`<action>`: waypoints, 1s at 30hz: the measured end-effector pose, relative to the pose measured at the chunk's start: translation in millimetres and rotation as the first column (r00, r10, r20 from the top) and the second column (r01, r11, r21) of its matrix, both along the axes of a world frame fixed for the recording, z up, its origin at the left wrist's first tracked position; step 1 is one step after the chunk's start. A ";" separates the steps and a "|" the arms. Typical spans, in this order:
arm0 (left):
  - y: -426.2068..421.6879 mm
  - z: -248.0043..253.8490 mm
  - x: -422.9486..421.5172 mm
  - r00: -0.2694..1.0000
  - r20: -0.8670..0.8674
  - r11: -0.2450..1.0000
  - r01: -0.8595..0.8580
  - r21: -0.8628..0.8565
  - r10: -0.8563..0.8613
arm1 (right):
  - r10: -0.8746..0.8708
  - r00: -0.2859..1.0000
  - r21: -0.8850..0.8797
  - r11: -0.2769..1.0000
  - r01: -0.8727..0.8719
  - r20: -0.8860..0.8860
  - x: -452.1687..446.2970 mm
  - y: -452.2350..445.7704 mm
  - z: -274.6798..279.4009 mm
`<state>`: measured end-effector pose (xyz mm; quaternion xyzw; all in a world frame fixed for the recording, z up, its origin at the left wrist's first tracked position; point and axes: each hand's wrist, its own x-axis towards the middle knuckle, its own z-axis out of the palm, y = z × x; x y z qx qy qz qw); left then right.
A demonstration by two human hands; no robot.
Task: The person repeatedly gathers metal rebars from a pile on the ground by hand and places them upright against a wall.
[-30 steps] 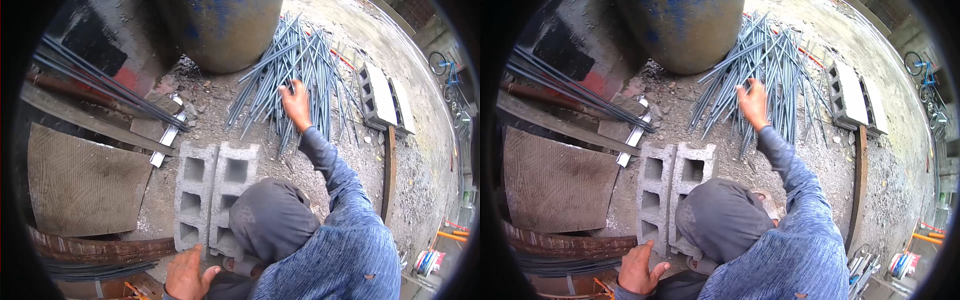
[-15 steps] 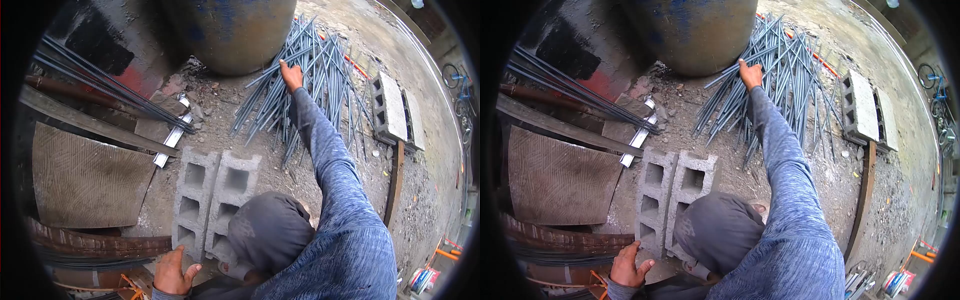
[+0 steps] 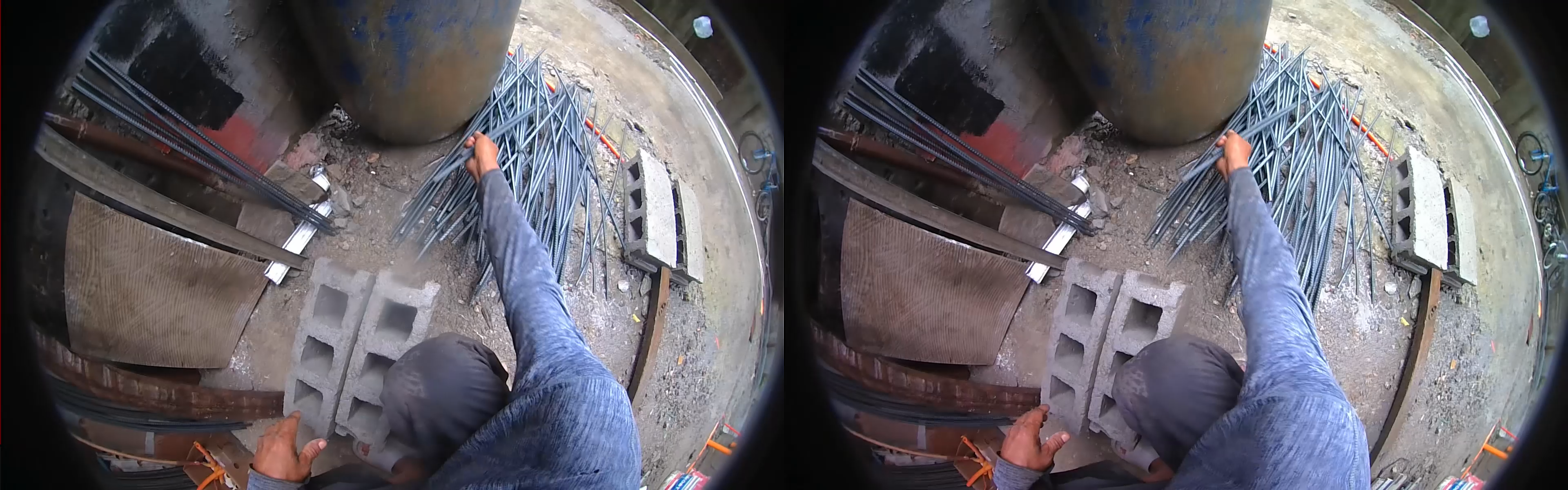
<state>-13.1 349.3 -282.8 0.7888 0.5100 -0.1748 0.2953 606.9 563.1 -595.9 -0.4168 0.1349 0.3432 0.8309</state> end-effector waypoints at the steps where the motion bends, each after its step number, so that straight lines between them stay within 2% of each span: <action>1: 1.5 -1.0 0.2 1.000 -0.003 1.000 0.012 0.017 -0.012 | 0.059 0.993 -0.091 0.995 -0.049 0.102 1.4 -18.0 -13.0; 3: 3.5 -2.3 3.4 0.999 -0.009 0.998 0.037 0.044 -0.037 | 0.162 0.985 -0.031 0.987 -0.160 0.065 2.6 -74.8 -1.4; 4: 6.0 0.0 7.9 1.000 0.012 0.999 0.018 0.032 -0.019 | 0.220 0.973 -0.096 0.972 -0.213 0.065 10.8 -103.5 2.8; 5: 8.3 5.3 14.0 0.999 0.034 1.000 0.001 0.013 -0.001 | 0.265 0.963 -0.076 0.962 -0.262 0.042 16.0 -135.4 17.3; 7: 14.5 6.6 21.5 0.997 0.072 0.999 -0.009 -0.038 0.012 | 0.328 0.945 0.042 0.944 -0.327 -0.016 27.3 -193.4 37.5; 8: 18.7 5.1 22.5 0.996 0.087 0.998 -0.006 -0.067 0.012 | 0.337 0.940 -0.010 0.941 -0.338 -0.049 25.1 -215.3 56.4; 10: 24.3 5.3 29.2 0.990 0.142 0.993 -0.012 -0.120 0.029 | 0.317 0.948 0.012 0.949 -0.316 -0.037 -16.9 -258.9 118.8; 11: 28.4 6.6 36.0 0.982 0.184 0.990 -0.022 -0.139 0.047 | 0.361 0.932 0.038 0.932 -0.359 -0.045 -39.2 -281.8 142.0; 13: 32.8 12.3 48.0 0.959 0.267 0.983 -0.046 -0.180 0.094 | 0.333 0.931 0.138 0.940 -0.313 -0.153 -94.2 -317.1 189.9; 14: 34.0 16.2 54.5 0.942 0.314 0.979 -0.059 -0.193 0.118 | 0.318 0.940 0.118 0.945 -0.304 -0.125 -115.6 -329.4 202.2; 15: 34.7 19.3 60.8 0.921 0.363 0.977 -0.073 -0.201 0.143 | 0.374 0.918 0.223 0.913 -0.340 -0.131 -126.8 -339.8 202.1; 16: 34.8 21.2 67.2 0.900 0.412 0.972 -0.049 -0.230 0.143 | 0.447 0.881 0.387 0.848 -0.362 -0.155 -133.3 -339.0 197.9; 18: 38.5 25.5 75.1 0.845 0.520 0.970 0.003 -0.242 0.127 | 0.262 0.933 0.129 0.963 -0.236 -0.245 -143.4 -292.3 221.1; 19: 41.5 25.1 77.3 0.831 0.536 0.954 0.022 -0.299 0.149 | 0.236 0.939 0.250 0.953 -0.173 -0.250 -128.8 -275.4 195.2; 20: 41.9 26.4 82.6 0.781 0.599 0.957 0.006 -0.292 0.178 | 0.347 0.894 0.353 0.904 -0.239 -0.284 -111.0 -260.7 168.0; 22: 35.7 32.1 87.1 0.693 0.682 0.951 -0.019 -0.309 0.236 | 0.423 0.846 0.536 0.820 -0.203 -0.326 -105.7 -227.6 125.1; 23: 34.1 32.3 84.2 0.658 0.701 0.940 -0.027 -0.341 0.273 | 0.404 0.843 0.544 0.822 -0.165 -0.355 -113.8 -213.3 130.9; 24: 33.7 28.4 81.1 0.618 0.730 0.938 -0.036 -0.344 0.292 | 0.438 0.820 0.629 0.767 -0.126 -0.370 -131.9 -204.2 156.2; 26: 31.3 21.9 73.4 0.533 0.778 0.930 -0.047 -0.366 0.333 | 0.384 0.885 0.652 0.747 -0.129 -0.264 -187.4 -193.5 209.3; 28: 35.4 34.1 70.0 0.480 0.688 0.793 -0.027 -0.609 0.544 | 0.397 0.899 0.568 0.789 -0.233 -0.184 -253.7 -188.9 260.8; 30: 52.2 17.8 61.6 0.397 0.524 0.543 0.075 -0.836 0.753 | 0.688 0.725 0.441 0.646 -0.622 0.014 -294.7 -199.6 292.2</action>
